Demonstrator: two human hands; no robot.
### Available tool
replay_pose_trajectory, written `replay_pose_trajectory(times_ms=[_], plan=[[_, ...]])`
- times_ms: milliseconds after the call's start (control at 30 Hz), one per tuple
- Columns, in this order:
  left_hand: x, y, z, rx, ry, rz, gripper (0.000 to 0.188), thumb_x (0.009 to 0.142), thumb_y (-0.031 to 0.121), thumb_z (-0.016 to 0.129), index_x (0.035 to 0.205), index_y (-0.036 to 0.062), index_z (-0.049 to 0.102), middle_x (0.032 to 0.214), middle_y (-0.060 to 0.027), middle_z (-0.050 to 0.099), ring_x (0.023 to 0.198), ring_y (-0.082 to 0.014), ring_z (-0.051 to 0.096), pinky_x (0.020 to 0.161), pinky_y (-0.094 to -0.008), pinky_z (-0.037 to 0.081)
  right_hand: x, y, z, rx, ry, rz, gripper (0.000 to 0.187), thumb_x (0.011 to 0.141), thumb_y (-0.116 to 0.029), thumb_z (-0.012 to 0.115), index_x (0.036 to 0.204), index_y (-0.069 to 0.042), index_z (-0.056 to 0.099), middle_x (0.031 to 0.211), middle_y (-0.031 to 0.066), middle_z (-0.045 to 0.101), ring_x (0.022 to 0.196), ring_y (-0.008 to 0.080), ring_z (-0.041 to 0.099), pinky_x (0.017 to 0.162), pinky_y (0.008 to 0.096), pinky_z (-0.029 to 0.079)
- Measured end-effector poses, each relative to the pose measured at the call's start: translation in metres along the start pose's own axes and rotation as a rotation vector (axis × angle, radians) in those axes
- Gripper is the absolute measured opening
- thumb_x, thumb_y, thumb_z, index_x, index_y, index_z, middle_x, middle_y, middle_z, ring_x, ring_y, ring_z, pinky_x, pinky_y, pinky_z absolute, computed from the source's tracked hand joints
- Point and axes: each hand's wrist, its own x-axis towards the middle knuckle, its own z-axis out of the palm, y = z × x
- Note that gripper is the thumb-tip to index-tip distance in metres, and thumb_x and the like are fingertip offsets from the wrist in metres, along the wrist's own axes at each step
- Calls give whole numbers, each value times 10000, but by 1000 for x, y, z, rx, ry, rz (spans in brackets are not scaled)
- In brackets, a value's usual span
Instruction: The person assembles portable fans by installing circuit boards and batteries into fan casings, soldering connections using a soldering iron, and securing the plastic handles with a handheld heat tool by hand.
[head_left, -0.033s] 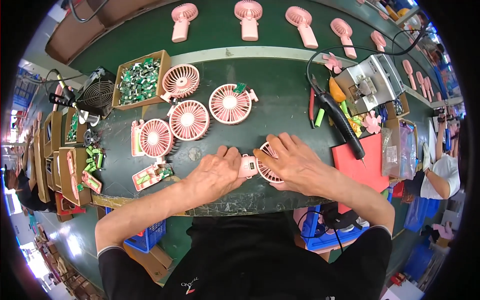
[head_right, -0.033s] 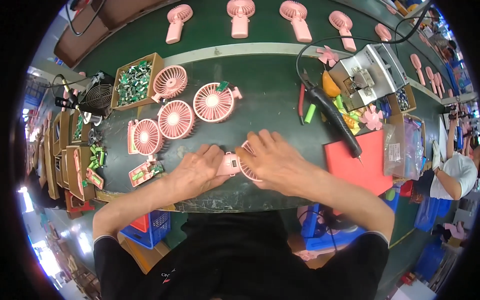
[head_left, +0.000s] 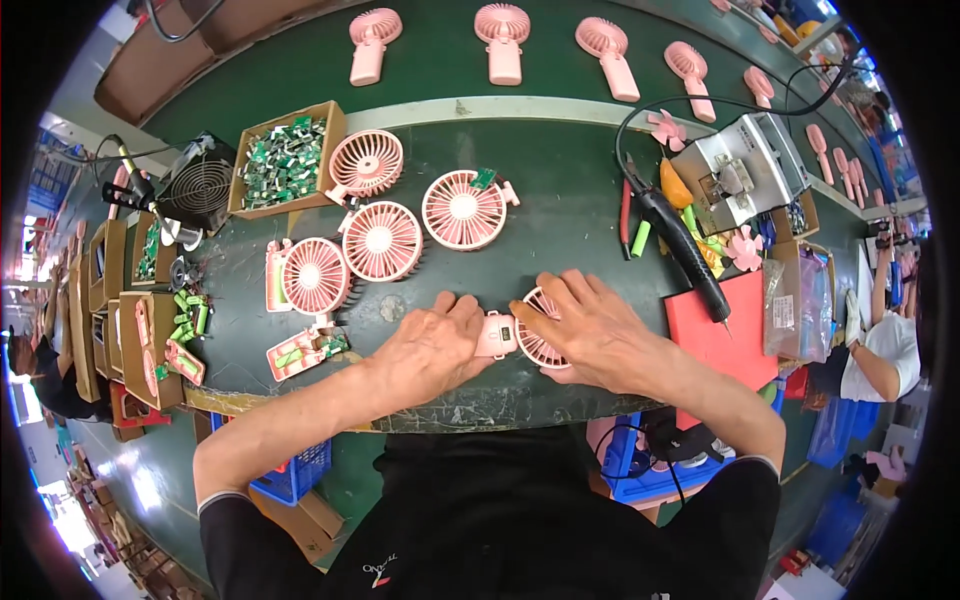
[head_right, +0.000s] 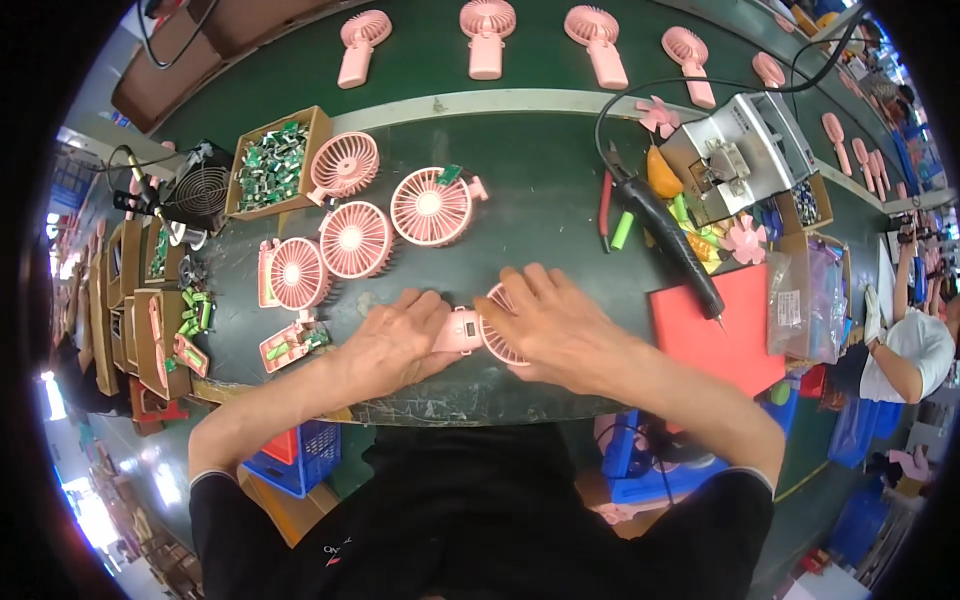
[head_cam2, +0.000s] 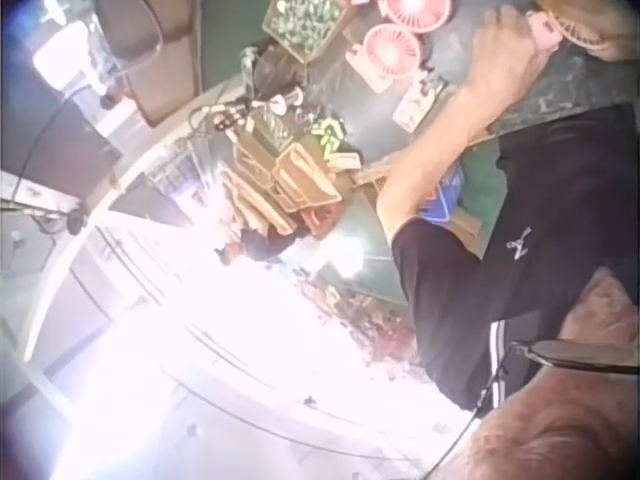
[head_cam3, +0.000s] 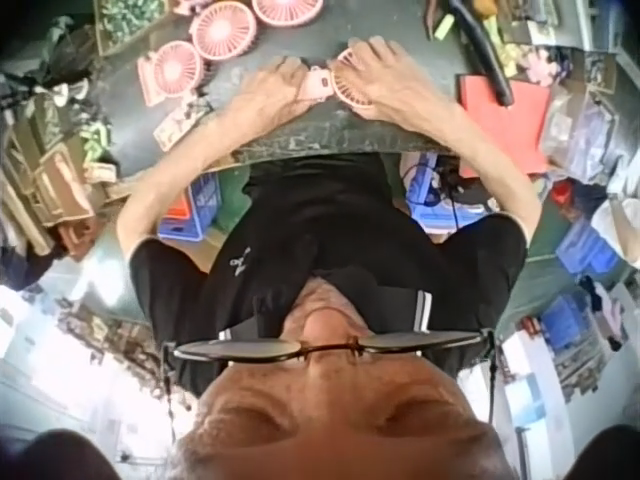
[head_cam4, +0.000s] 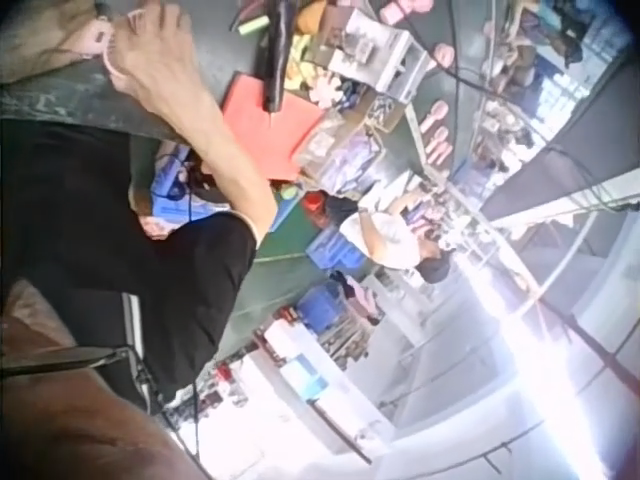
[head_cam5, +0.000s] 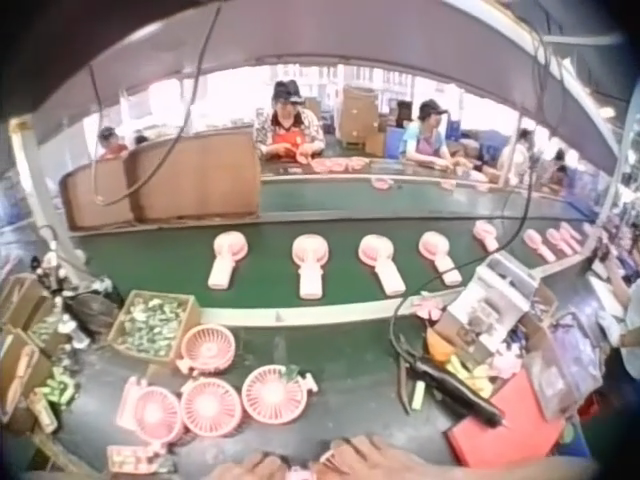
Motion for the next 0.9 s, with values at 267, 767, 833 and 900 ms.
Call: replay_pose_trajectory(times_ms=[267,767,833,900], plan=[[2,-8,-5,-264,-22,-136,474,807,367,719,1004,-46,600,891,-218,593,820,-410,622,746,-463,509,-25,-3,12,84,142,44,767,614,-258,829,1298,-86,526,1276,191,459,1149,370,472,957,469,445],[-13,20,27,-174,106,-114,372,749,207,726,976,-24,543,940,-154,515,828,-300,561,690,-413,470,-28,-3,17,61,189,28,753,647,-225,812,1330,-114,515,1328,183,438,1208,373,449,974,474,438],[-15,18,18,-302,-3,-254,407,734,189,741,1003,-42,540,901,-146,539,747,-294,616,658,-439,505,-23,-2,17,56,170,-14,775,640,-219,818,1341,-118,503,1341,180,433,1221,375,441,977,480,428],[-15,9,5,-897,-366,-437,448,761,213,753,1041,-60,535,880,-117,577,690,-230,648,659,-395,530,-14,-1,17,51,157,-57,798,632,-212,824,1352,-122,492,1355,178,427,1235,376,433,980,486,417]])
